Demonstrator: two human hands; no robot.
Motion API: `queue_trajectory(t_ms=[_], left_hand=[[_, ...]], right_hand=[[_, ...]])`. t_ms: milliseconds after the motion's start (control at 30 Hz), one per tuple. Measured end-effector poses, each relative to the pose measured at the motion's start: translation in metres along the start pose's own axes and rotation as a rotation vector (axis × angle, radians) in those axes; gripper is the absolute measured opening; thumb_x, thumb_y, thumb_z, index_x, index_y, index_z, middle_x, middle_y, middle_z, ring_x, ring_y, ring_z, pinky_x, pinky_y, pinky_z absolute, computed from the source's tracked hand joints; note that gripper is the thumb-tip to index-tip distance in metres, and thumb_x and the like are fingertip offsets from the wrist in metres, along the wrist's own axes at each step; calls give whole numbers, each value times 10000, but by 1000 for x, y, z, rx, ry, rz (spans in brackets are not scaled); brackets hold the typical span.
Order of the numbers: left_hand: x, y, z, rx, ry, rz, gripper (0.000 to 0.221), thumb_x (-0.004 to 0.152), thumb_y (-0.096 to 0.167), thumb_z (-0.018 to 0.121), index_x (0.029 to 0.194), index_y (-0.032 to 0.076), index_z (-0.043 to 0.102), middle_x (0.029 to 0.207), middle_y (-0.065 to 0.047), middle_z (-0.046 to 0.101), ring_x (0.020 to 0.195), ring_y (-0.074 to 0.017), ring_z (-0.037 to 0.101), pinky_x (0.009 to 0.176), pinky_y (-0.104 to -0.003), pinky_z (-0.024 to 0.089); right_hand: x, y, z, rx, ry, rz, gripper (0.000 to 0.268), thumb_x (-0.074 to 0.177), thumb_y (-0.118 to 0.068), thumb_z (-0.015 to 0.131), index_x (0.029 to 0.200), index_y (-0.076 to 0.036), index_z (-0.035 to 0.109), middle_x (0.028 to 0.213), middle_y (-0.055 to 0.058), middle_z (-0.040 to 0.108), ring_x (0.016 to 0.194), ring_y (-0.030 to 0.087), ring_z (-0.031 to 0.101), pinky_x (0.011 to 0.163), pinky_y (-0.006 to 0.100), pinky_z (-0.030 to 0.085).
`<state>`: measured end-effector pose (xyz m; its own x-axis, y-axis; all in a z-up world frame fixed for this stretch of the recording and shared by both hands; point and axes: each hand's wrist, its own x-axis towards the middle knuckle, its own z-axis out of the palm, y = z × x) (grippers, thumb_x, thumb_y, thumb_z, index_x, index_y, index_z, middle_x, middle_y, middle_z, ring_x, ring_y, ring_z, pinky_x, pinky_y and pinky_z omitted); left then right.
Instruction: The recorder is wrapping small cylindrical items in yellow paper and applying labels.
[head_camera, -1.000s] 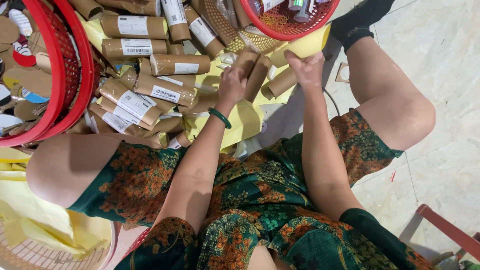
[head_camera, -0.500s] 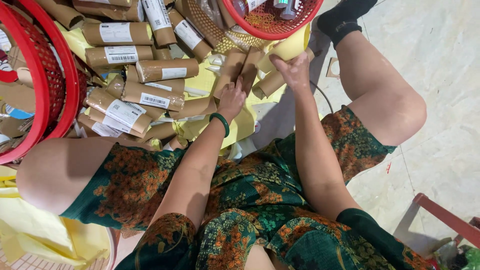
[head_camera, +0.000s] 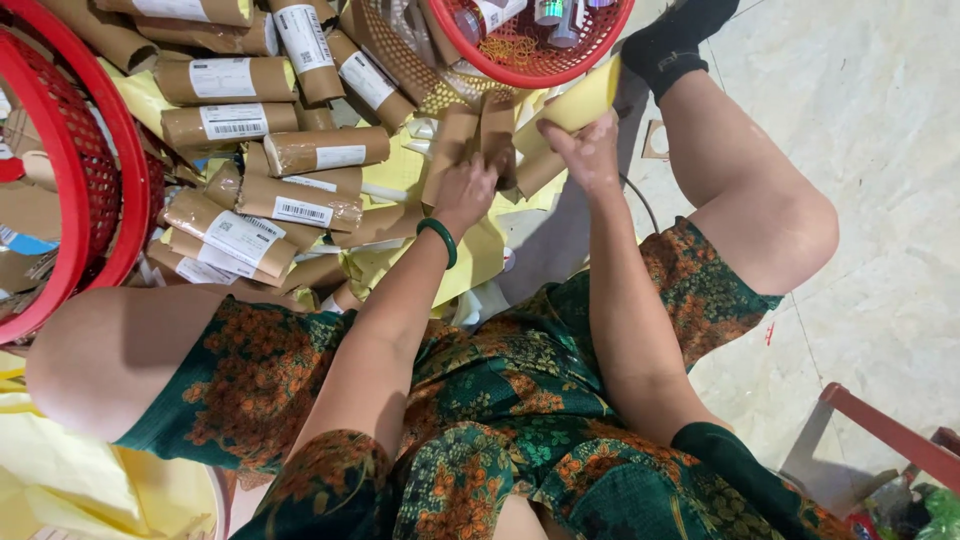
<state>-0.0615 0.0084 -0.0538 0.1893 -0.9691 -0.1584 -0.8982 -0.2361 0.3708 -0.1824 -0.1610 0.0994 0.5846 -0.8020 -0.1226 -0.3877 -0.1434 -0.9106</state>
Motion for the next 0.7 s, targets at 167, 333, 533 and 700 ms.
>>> queue_trajectory(t_ms=[167,333,533,700], left_hand=[[14,15,-60,-349,302,-217,278,877,147,639,1117,23,703,1052,-225,685,953,-393,675,827,-481,555],[18,16,-75,-547,313,-397,256,856,164,650,1070,48,728,1014,-227,720,948,-417,675,851,-492,538],[21,5,-69,-603,303,-425,243,908,198,605,1032,40,741,998,-228,732,948,-406,697,894,-480,536],[17,8,-64,-565,226,-442,271,931,200,564,1011,2,732,992,-257,716,967,-439,671,903,-501,515]], right_hand=[[5,-28,-9,228,24,19,261,869,-132,818,1066,12,724,925,69,758,751,132,705,639,267,574],[3,-30,-4,422,74,85,328,870,-167,835,1097,15,683,972,92,757,795,159,732,637,288,592],[1,-14,18,360,46,201,335,849,-213,835,1078,-4,708,957,76,763,761,148,733,625,283,600],[1,0,24,285,-1,109,275,878,-204,836,1004,19,737,903,66,760,731,122,693,645,270,570]])
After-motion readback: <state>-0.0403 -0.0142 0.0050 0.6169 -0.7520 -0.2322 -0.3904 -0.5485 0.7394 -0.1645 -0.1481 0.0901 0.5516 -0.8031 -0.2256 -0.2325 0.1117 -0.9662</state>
